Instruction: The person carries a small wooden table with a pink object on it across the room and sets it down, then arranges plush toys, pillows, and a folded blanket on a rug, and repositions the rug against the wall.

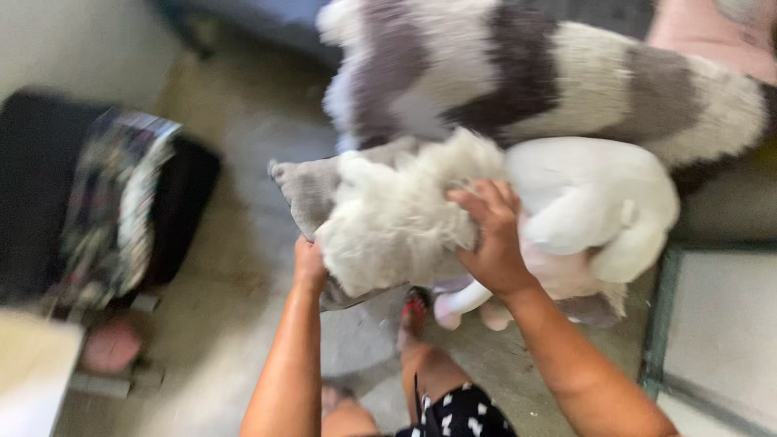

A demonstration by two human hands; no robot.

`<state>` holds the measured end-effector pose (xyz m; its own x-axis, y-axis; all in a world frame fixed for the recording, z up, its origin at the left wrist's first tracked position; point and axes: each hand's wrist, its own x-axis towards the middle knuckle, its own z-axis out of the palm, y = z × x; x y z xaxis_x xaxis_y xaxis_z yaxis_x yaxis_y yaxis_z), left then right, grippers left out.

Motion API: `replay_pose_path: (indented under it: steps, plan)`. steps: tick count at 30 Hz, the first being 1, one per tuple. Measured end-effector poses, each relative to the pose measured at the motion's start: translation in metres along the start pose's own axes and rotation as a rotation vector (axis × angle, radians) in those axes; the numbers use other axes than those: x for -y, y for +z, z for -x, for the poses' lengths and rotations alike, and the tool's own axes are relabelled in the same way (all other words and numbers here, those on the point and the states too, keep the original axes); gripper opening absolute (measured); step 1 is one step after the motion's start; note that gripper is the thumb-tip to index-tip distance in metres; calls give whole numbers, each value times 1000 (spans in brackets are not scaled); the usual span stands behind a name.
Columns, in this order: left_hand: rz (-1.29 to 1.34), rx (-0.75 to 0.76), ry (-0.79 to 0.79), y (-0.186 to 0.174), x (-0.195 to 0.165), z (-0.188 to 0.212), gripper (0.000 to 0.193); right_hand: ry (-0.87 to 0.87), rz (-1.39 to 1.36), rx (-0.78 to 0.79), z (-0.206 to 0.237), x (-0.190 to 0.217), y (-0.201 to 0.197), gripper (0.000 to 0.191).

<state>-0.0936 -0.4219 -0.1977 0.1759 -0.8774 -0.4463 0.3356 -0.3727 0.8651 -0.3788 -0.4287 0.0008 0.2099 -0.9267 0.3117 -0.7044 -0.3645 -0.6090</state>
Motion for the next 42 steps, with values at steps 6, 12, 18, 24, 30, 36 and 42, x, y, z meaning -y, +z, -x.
replay_pose_path:
  steps: [6,12,18,24,30,36,42]
  plan:
    - [580,54,-84,-182,-52,118,34,-603,-149,243,-21,204,110,46]
    - [764,-42,127,-346,-98,253,39,-908,-168,646,30,400,251,74]
    - [864,-228,290,-470,-100,334,43,-695,-476,788,101,527,354,69]
    - [954,-365,392,-567,-106,361,48,-462,-484,1131,137,619,419,41]
    - [1031,-426,506,-659,-135,318,53,-692,-526,975,104,704,514,48]
    - [1142,-573,519,-750,-141,223,57,-813,-663,1018,35,764,630,44]
    - [1243,-682,111,-782,-102,180,62,-779,-615,1055,4,783,722,33]
